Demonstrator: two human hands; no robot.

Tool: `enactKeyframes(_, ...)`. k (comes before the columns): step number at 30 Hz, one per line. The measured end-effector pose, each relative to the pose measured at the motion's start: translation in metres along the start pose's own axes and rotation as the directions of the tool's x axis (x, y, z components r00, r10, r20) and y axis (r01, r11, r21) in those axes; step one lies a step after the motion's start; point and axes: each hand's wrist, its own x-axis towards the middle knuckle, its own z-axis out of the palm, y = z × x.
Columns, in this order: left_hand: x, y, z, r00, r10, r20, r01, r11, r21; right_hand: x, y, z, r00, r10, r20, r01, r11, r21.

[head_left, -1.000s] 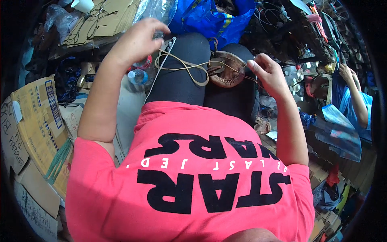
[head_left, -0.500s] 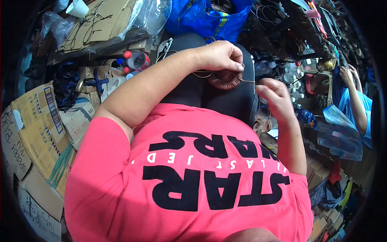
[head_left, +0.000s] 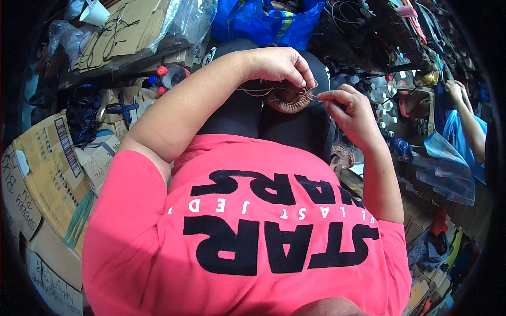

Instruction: Stitching or sewing together parts of a leather shoe by hand.

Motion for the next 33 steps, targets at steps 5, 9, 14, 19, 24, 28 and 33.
enactKeyframes(5,0.001,0.001,0.000,1.000,-0.013,-0.003,0.013,1.000,0.027,0.002,-0.012,-0.002,0.999,0.049,-0.001,-0.049,0.996,-0.074)
enactKeyframes(9,0.004,-0.002,0.000,0.998,-0.054,0.014,0.054,0.998,0.022,0.002,-0.018,-0.001,0.998,0.055,0.001,-0.055,0.991,-0.124)
enactKeyframes(14,0.005,0.005,0.001,0.996,-0.086,0.009,0.085,0.994,0.065,0.003,-0.008,0.006,1.000,0.018,-0.017,-0.020,0.997,-0.070)
enactKeyframes(19,0.010,0.001,-0.001,0.998,-0.068,-0.004,0.068,0.996,0.063,0.000,0.000,0.009,0.995,0.078,-0.058,-0.076,0.997,0.031)
enactKeyframes(24,0.012,0.009,0.000,0.991,-0.136,-0.004,0.135,0.981,0.142,0.007,0.002,0.008,0.997,-0.050,-0.051,0.048,0.997,-0.054)
enactKeyframes(28,0.019,0.000,-0.002,0.995,-0.091,0.043,0.084,0.984,0.158,0.015,0.010,0.008,0.998,-0.058,-0.005,0.057,0.997,-0.045)
enactKeyframes(33,0.012,-0.005,-0.003,0.994,0.081,0.072,-0.100,0.938,0.331,0.017,0.040,0.003,0.982,0.038,0.186,-0.093,0.952,0.293)
